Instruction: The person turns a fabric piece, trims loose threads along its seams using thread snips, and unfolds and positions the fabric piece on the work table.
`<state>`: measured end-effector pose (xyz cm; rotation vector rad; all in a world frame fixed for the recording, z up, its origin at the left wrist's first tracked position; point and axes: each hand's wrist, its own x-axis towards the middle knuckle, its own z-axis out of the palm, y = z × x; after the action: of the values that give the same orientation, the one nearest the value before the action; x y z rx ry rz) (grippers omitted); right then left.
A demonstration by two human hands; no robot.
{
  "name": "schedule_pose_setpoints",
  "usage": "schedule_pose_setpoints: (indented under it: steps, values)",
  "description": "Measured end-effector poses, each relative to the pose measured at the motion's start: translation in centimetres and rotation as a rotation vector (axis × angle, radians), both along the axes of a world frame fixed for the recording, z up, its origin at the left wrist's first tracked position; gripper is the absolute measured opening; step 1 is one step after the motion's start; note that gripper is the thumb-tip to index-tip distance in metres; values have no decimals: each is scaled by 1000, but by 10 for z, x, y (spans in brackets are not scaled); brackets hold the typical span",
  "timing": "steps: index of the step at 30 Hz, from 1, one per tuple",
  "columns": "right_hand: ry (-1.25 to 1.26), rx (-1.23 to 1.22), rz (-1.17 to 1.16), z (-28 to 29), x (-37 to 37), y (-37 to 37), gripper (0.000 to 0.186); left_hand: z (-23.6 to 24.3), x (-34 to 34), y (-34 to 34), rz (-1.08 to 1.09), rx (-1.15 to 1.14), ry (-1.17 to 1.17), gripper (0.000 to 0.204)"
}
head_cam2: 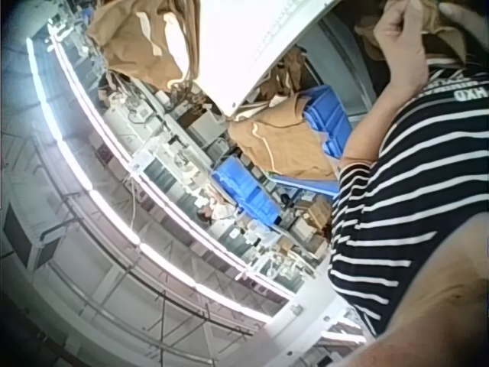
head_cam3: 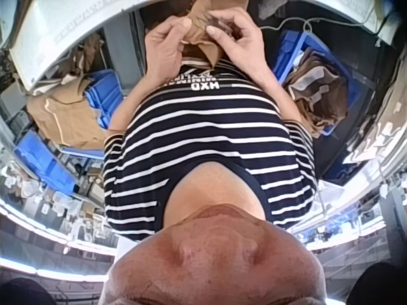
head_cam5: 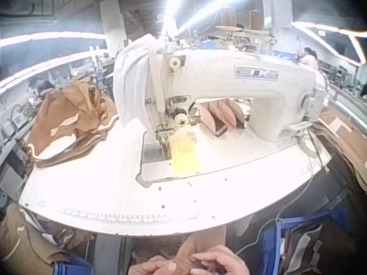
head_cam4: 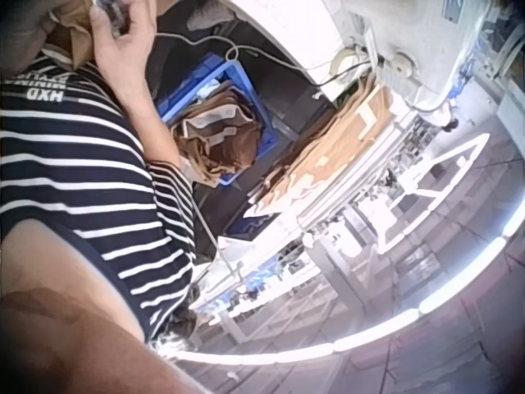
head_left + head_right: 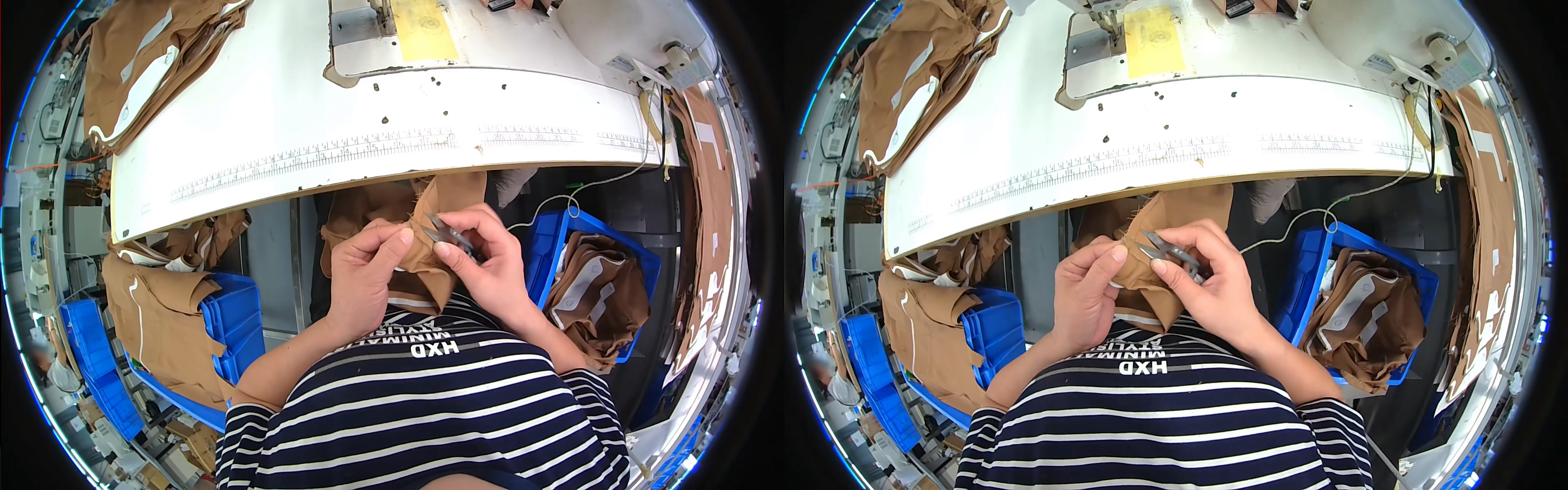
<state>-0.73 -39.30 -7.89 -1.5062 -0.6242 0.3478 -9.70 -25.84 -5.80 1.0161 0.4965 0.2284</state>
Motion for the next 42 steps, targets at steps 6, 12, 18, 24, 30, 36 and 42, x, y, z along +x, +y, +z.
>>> schedule_pose_setpoints:
  steps: [6,12,18,24,30,36,42]
  values:
    - [-769,-342,11,31,19,-7,31,-1,-2,-1,26,50,24,14]
    - [-22,19,130,2,12,-6,25,2,2,-2,19,-20,-36,13]
    - [714,159,155,8,-1,-1,26,-4,-1,0,21,-162,-5,11]
    - [-625,-235,2,17,20,-5,34,-7,-2,0,48,-132,-1,12]
    - [875,189,284,9,7,-5,23,0,2,-1,48,-189,-21,13]
    - [-430,-36,2,5,14,2,28,-5,-3,1,15,-194,-23,12]
    - [-472,-127,31,20,15,-2,30,-3,-1,2,-4,-145,7,12]
